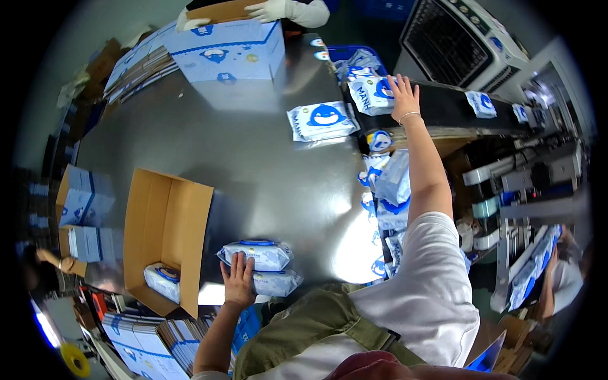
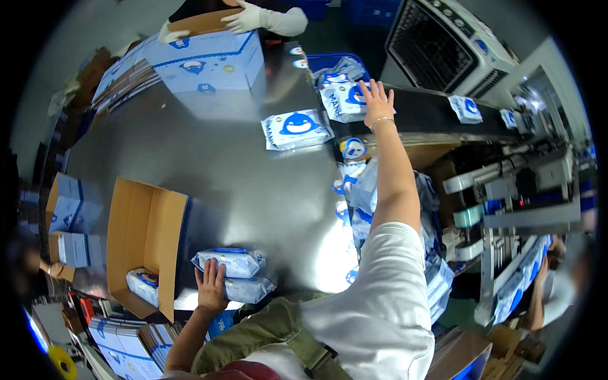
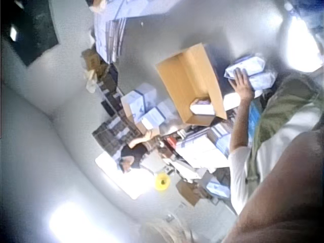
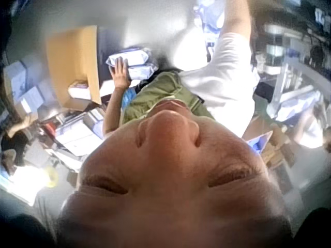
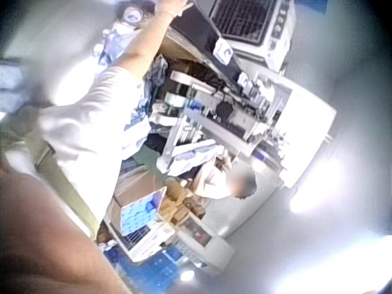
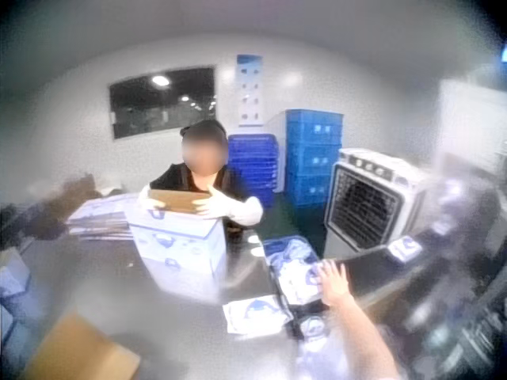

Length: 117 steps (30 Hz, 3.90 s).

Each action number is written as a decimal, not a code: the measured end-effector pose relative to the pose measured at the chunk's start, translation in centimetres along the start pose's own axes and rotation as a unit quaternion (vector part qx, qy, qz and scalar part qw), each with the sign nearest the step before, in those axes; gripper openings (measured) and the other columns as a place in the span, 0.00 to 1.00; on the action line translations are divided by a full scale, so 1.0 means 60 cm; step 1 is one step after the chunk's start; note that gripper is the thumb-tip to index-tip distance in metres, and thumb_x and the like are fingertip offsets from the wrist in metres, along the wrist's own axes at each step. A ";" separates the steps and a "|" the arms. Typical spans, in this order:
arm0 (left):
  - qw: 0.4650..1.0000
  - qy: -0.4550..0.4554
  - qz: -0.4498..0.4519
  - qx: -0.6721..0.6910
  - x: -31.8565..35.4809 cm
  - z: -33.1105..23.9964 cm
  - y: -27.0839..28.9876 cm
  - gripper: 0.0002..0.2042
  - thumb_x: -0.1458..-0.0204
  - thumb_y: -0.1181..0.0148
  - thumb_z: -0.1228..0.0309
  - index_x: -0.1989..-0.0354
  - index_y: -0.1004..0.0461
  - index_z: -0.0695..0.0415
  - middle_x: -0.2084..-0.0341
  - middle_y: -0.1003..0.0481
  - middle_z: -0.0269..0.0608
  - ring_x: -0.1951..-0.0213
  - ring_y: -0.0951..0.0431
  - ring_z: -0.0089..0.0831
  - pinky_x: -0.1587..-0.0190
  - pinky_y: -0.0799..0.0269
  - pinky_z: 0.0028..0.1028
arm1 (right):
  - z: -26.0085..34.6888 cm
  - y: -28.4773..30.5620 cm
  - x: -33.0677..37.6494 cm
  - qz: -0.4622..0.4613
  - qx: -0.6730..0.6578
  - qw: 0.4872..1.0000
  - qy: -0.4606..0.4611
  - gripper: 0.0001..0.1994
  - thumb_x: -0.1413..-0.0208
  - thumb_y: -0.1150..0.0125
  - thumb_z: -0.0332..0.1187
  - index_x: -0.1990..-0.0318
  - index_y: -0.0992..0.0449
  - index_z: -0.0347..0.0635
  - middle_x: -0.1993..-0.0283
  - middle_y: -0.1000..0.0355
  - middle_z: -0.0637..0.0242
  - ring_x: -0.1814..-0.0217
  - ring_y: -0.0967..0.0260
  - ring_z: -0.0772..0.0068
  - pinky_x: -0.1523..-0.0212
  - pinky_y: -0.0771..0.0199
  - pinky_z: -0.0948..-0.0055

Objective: The person packs multiple soft-packaged wipes into cardboard boxes, moving the wipes from a conveyor belt and stack into the boxes by hand and placing the boxes aside.

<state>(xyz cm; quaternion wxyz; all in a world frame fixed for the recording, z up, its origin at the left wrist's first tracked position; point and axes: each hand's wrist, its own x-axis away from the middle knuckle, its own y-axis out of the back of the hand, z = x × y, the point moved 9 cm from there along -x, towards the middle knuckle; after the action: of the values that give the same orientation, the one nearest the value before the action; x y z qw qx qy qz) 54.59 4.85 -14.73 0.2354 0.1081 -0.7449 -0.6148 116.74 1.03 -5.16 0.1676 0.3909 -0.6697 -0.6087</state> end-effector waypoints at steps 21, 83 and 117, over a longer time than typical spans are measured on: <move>0.999 -0.042 -0.025 0.001 0.005 0.000 0.003 0.39 0.63 0.38 0.68 0.38 0.47 0.56 0.36 0.52 0.52 0.33 0.55 0.48 0.39 0.61 0.59 | 0.411 0.107 0.399 -0.051 -0.223 0.951 0.209 0.44 0.73 0.29 0.30 0.40 0.40 0.50 0.38 0.45 0.50 0.34 0.49 0.50 0.36 0.57 0.45; 0.966 0.232 0.005 -0.114 0.363 0.494 0.098 0.08 0.56 0.47 0.72 0.82 0.22 0.50 0.82 0.24 0.30 0.71 0.26 0.30 0.48 0.44 0.37 | 0.799 0.115 0.546 0.398 -0.750 0.528 -0.007 0.24 0.45 0.44 0.41 0.44 0.37 0.40 0.49 0.32 0.65 0.49 0.34 0.66 0.48 0.36 0.68; 0.687 0.352 -0.602 0.208 0.657 0.206 0.190 0.24 0.55 0.38 0.70 0.50 0.34 0.67 0.50 0.33 0.58 0.46 0.34 0.51 0.45 0.37 0.39 | 1.232 0.413 0.497 0.382 -0.900 0.185 0.102 0.29 0.41 0.56 0.54 0.43 0.36 0.39 0.42 0.36 0.63 0.39 0.42 0.63 0.39 0.45 0.59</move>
<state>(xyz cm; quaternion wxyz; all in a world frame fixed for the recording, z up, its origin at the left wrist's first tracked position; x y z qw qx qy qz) 15.93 0.28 3.24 0.0313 0.7874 -0.4912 -0.3710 38.04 28.76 -4.19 0.6835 -0.2720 0.2916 -0.6114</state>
